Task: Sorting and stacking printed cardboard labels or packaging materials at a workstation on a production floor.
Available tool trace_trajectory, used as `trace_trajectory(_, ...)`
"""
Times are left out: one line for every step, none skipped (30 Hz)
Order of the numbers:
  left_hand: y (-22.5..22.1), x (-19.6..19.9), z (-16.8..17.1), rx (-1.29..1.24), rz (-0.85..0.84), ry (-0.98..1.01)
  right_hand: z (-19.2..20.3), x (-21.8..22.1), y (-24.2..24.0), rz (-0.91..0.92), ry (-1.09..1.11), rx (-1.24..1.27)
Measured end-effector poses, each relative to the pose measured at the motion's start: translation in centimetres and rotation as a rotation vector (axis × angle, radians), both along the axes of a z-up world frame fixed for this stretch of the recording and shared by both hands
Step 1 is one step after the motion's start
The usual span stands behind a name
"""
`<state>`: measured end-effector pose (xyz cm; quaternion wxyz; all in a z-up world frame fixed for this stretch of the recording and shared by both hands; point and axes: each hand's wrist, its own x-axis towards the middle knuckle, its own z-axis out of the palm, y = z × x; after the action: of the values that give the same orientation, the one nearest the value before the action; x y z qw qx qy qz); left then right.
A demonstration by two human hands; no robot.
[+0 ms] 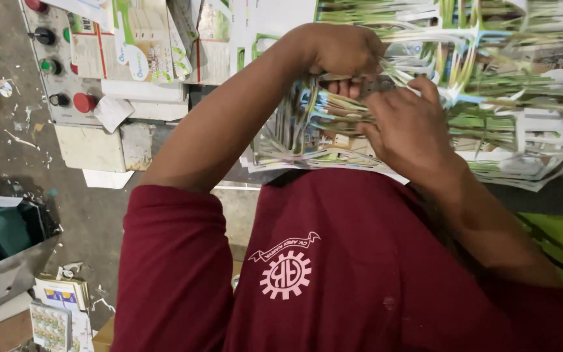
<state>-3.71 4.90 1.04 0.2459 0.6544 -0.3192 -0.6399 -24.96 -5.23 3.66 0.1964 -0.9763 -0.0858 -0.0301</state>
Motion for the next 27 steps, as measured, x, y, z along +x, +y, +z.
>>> trace_trajectory(0.0,0.1,-1.0,-0.147,-0.147,-0.235,0.0,0.2,0.0,-0.015,0.115,-0.034)
trace_trajectory(0.0,0.3,-1.9,-0.294,-0.295,-0.470,0.0,0.4,0.0,-0.029,0.232,-0.070)
trace_trajectory(0.5,0.0,-1.6,-0.293,-0.291,-0.469,-0.2,1.1,-0.4,-0.025,0.233,-0.070)
trace_trajectory(1.1,-0.4,-1.2,-0.474,-0.232,-0.598,-0.5,1.7,-0.7,0.019,0.233,-0.085)
trace_trajectory(1.7,-0.8,-0.8,-0.655,-0.172,-0.725,-0.7,2.3,-1.0,0.063,0.233,-0.101)
trace_trajectory(2.5,-1.0,0.2,-0.654,-0.172,-0.725,-0.7,2.8,-1.1,0.064,0.233,-0.100)
trace_trajectory(3.2,-1.3,1.2,-0.791,-0.115,-0.795,-0.7,3.3,-1.2,0.096,0.222,-0.061)
trace_trajectory(4.0,-1.6,2.3,-0.928,-0.056,-0.859,-0.6,3.8,-1.2,0.127,0.213,-0.022)
trace_trajectory(5.1,-2.6,3.9,-0.927,-0.056,-0.858,-0.5,4.3,-1.1,0.128,0.214,-0.020)
trace_trajectory(6.3,-3.6,5.5,-0.742,0.079,-0.887,-0.4,4.8,-1.0,0.091,0.358,-0.056)
trace_trajectory(7.4,-4.5,7.1,-0.555,0.210,-0.906,-0.3,5.4,-0.8,0.052,0.502,-0.093)
trace_trajectory(8.5,-5.9,6.6,-0.556,0.212,-0.908,-0.5,5.5,-1.4,0.053,0.500,-0.095)
trace_trajectory(9.7,-7.3,5.9,-0.442,0.400,-1.043,-0.7,5.6,-1.9,0.048,0.476,-0.063)
trace_trajectory(10.9,-8.6,5.3,-0.319,0.593,-1.172,-1.0,5.9,-2.4,0.049,0.451,-0.034)
trace_trajectory(11.4,-9.6,3.8,-0.319,0.600,-1.176,-0.5,6.3,-2.7,0.055,0.447,-0.038)
trace_trajectory(12.1,-10.9,2.4,-0.355,0.671,-1.259,0.0,6.3,-2.9,0.000,0.545,0.024)
trace_trajectory(12.8,-12.3,1.0,-0.392,0.741,-1.341,0.4,6.3,-3.1,-0.054,0.644,0.087)
trace_trajectory(12.7,-12.2,1.4,-0.386,0.749,-1.337,0.7,6.6,-3.3,-0.048,0.651,0.083)
trace_trajectory(12.7,-12.2,1.9,-0.204,0.840,-0.888,1.0,6.9,-3.5,-0.081,0.752,0.199)
trace_trajectory(12.5,-12.1,2.2,-0.040,0.887,-0.433,1.2,7.2,-3.8,-0.112,0.846,0.314)
trace_trajectory(13.1,-12.2,0.1,-0.041,0.896,-0.431,0.9,7.3,-4.3,-0.106,0.849,0.307)
trace_trajectory(13.6,-12.1,-1.9,-0.276,0.941,-0.390,0.7,7.5,-4.9,-0.069,0.861,0.361)
trace_trajectory(14.0,-12.1,-3.8,-0.513,0.974,-0.343,0.6,7.7,-5.6,-0.031,0.873,0.416)
trace_trajectory(14.1,-12.2,-3.6,-0.514,0.981,-0.342,0.5,7.7,-5.3,-0.027,0.875,0.410)
trace_trajectory(14.1,-12.3,-3.4,-0.558,1.033,-0.267,0.3,7.7,-5.1,-0.024,0.891,0.340)
trace_trajectory(14.1,-12.3,-3.2,-0.604,1.079,-0.191,0.2,7.8,-4.9,-0.023,0.903,0.272)
trace_trajectory(14.2,-12.1,-2.8,-0.608,1.083,-0.192,1.3,7.9,-3.9,-0.021,0.902,0.267)
